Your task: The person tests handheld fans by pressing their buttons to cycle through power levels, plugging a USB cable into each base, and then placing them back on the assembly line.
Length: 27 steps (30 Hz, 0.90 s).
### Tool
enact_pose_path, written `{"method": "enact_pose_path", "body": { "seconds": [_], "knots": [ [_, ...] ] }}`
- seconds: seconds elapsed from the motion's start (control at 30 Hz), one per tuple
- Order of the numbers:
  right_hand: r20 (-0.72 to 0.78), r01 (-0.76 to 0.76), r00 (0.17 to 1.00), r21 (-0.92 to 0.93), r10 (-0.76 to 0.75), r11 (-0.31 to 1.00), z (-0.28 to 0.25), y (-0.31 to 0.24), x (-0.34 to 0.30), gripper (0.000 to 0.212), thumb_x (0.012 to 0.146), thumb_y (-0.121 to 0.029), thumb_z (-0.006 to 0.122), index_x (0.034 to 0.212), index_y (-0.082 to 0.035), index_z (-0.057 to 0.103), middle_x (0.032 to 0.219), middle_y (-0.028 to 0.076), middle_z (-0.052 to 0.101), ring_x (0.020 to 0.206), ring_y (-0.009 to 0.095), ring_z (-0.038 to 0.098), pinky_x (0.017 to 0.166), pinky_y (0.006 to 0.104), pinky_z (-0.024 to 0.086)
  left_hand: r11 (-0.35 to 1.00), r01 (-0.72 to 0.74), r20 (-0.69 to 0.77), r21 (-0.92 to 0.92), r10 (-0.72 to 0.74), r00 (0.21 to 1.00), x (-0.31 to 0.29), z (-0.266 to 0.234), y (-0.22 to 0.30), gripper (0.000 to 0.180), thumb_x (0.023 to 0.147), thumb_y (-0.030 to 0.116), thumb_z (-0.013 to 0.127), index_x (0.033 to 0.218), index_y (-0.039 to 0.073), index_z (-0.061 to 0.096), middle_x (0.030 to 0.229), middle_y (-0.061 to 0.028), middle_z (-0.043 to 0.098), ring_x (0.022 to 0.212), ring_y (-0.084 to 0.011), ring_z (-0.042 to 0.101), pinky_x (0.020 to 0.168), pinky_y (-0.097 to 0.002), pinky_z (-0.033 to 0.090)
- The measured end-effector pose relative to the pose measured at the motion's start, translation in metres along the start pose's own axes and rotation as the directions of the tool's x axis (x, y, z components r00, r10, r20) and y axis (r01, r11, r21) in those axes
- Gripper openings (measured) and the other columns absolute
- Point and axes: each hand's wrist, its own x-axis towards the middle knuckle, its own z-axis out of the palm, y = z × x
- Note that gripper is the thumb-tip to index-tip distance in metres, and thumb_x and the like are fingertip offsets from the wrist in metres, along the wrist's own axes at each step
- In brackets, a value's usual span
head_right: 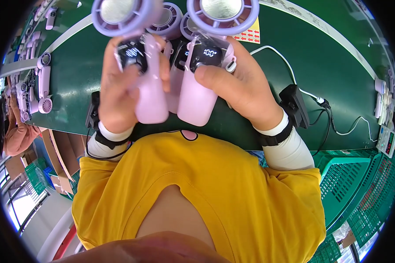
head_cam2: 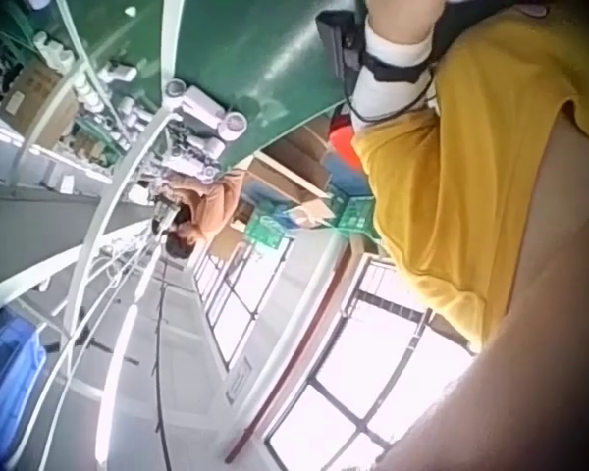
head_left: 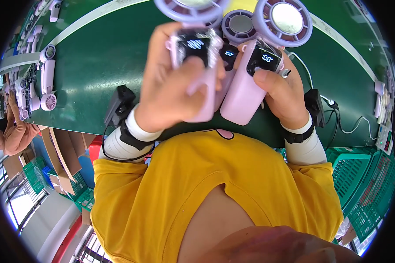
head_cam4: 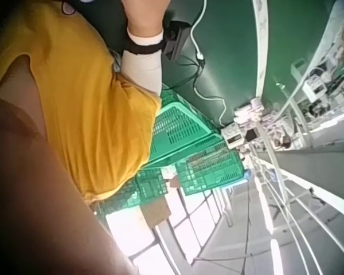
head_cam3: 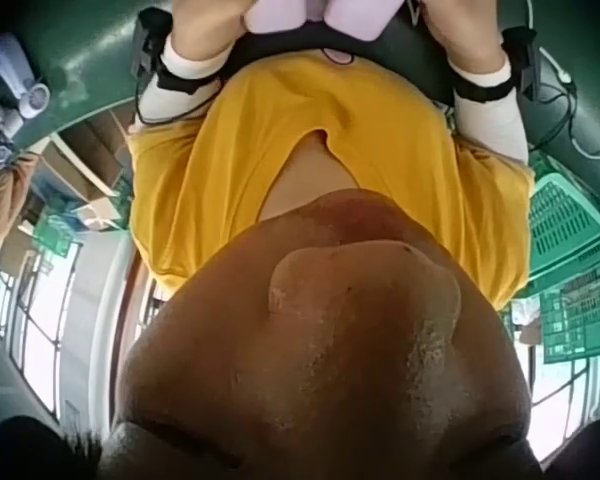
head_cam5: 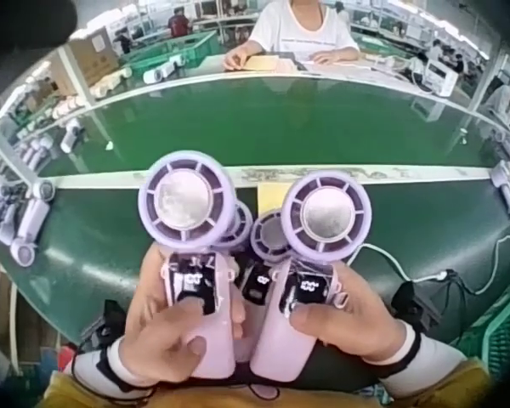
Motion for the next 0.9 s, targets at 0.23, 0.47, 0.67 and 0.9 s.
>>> {"method": "enact_pose_path", "body": {
  "seconds": [0.23,0.47,0.67,0.9],
  "knots": [
    [-0.134,0.013,0.991,0.114,0.003,0.993,0.000,-0.002,0.003,0.046,0.076,-0.026,0.054,0.112,0.000,0.046,0.092,0.010,0.058,0.083,0.016,0.057,0.075,0.0269,0.045,0.153,-0.181,0.126,0.971,0.315,0.941,0.022,-0.066,0.008,0.022,0.082,0.017,0.052,0.092,-0.001,0.047,0.088,-0.0156,0.051,0.068,-0.0284,0.054,0.060,-0.0361,0.045],
    [-0.125,0.008,0.992,0.083,0.002,0.996,0.001,-0.004,0.002,0.043,0.078,-0.027,0.052,0.111,0.000,0.048,0.091,0.009,0.058,0.083,0.015,0.056,0.075,0.0271,0.045,0.120,0.077,-0.095,0.990,0.149,0.984,0.027,-0.052,-0.008,0.022,0.079,0.019,0.055,0.088,0.000,0.048,0.082,-0.0163,0.049,0.069,-0.0324,0.049,0.057,-0.0384,0.042],
    [-0.110,0.071,0.992,0.043,-0.066,0.997,-0.001,-0.006,0.005,0.039,0.087,-0.032,0.046,0.110,0.000,0.048,0.091,0.007,0.058,0.083,0.014,0.056,0.075,0.0261,0.044,-0.335,-0.340,0.474,0.878,0.521,0.710,0.026,-0.025,0.004,0.021,0.077,0.016,0.060,0.087,0.003,0.048,0.077,-0.0125,0.049,0.062,-0.0256,0.048,0.055,-0.0324,0.042],
    [-0.109,0.330,0.910,-0.393,-0.400,0.858,0.002,-0.068,0.019,0.033,0.091,-0.029,0.042,0.104,0.000,0.052,0.089,0.005,0.056,0.077,0.009,0.051,0.069,0.0226,0.041,0.954,0.225,0.213,0.201,-0.266,0.940,0.022,0.052,0.025,0.031,0.081,0.018,0.059,0.099,0.000,0.040,0.077,-0.0063,0.050,0.065,-0.0104,0.049,0.054,-0.0252,0.040]
  ]
}}
